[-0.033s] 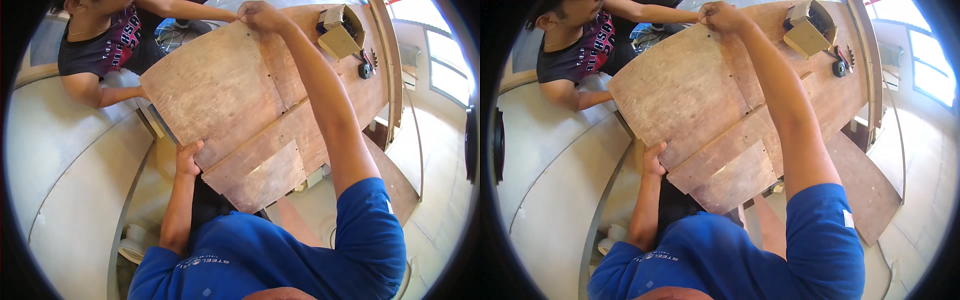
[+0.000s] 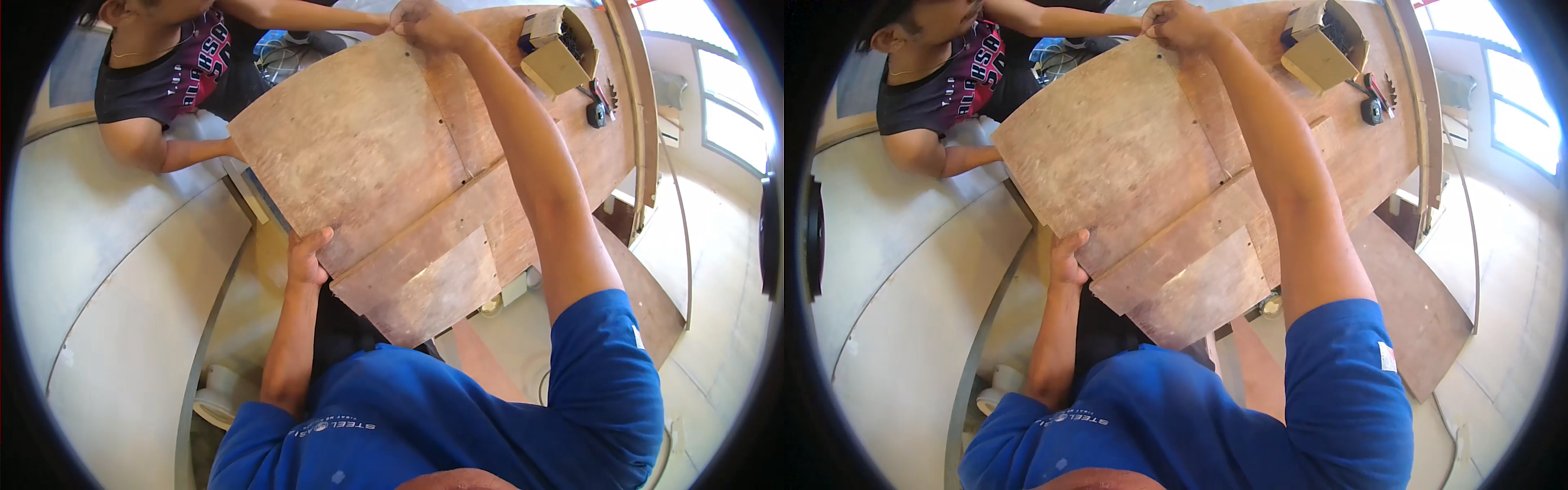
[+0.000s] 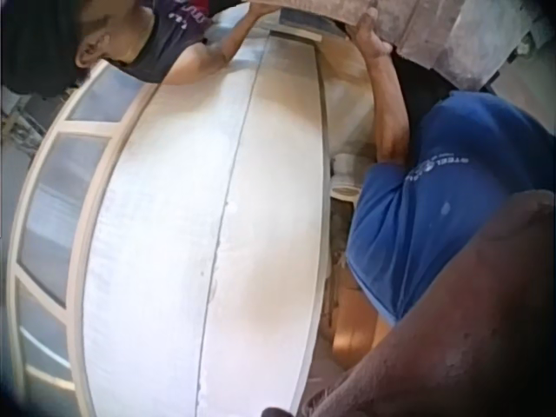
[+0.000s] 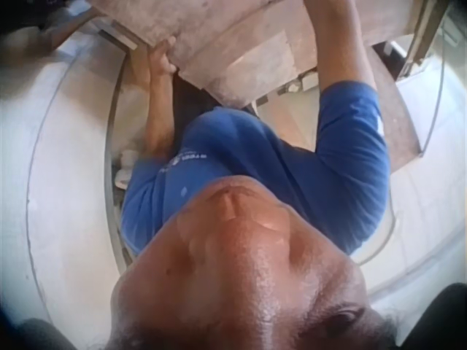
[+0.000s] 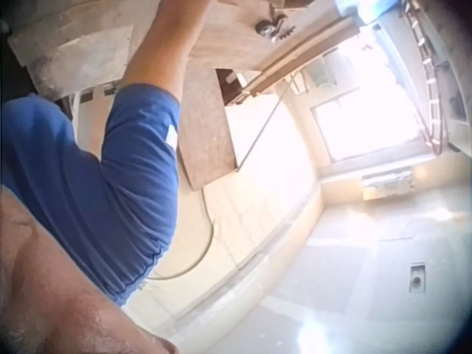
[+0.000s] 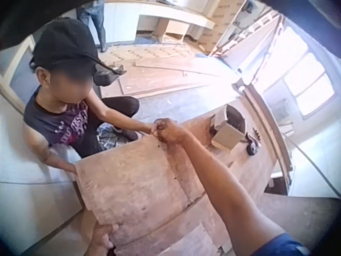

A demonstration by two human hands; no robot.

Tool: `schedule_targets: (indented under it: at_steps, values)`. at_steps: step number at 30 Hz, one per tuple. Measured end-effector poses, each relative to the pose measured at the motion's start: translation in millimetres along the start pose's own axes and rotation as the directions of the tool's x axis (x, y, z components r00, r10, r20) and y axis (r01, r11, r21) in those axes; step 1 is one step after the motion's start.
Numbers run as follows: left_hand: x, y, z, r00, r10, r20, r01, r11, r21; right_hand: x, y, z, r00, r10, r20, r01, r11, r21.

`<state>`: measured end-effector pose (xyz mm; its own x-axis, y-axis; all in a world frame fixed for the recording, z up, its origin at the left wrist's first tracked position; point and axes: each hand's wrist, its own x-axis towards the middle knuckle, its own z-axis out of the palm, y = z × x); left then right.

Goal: The person joins several wooden boards together, secures them with screws, and then lifts and positions a large curved wooden piece onto a larger structure.

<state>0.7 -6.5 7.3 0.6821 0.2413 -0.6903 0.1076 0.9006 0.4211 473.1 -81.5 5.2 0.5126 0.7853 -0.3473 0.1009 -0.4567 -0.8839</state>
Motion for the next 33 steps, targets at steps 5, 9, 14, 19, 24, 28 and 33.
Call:
schedule_targets:
  at_steps: [5, 9, 14, 19, 24, 28, 33]
  values:
    - [3.0, -1.6, -10.0, 0.999, -0.022, 0.031, 0.022, 1.0, 0.019, 9.4, 20.6, -5.3, 0.998, 0.019, 0.056, -0.026, 0.991, 0.129]
    - [3.8, -0.5, -10.2, 0.998, -0.027, 0.057, 0.025, 0.999, 0.033, 5.5, 11.9, -4.9, 0.999, -0.042, -0.011, 0.042, 0.999, 0.006]
    - [1.9, 1.9, 3.0, 0.999, 0.015, 0.046, -0.016, 0.999, 0.032, -33.8, -11.0, 5.0, 0.746, -0.471, -0.47, 0.262, 0.857, -0.443]
    - [2.2, -1.8, -1.6, 0.998, 0.009, 0.061, -0.011, 1.0, 0.027, -204.4, -46.1, 44.3, 0.584, -0.297, -0.755, 0.125, 0.952, -0.278]
    - [4.5, -7.2, -9.4, 0.998, 0.028, 0.058, -0.03, 0.999, 0.038, -429.0, -6.7, 149.7, 0.34, 0.071, -0.938, -0.416, 0.905, -0.082]
    - [7.3, -4.3, -8.5, 0.997, -0.005, 0.071, 0.001, 0.998, 0.056, -567.3, 70.8, 240.0, -0.004, 0.631, -0.776, -0.255, 0.75, 0.611]
    - [15.7, -13.2, -22.0, 1.0, 0.014, 0.026, -0.017, 0.99, 0.139, -569.1, 78.4, 280.6, 0.29, 0.901, -0.324, 0.095, 0.31, 0.946]
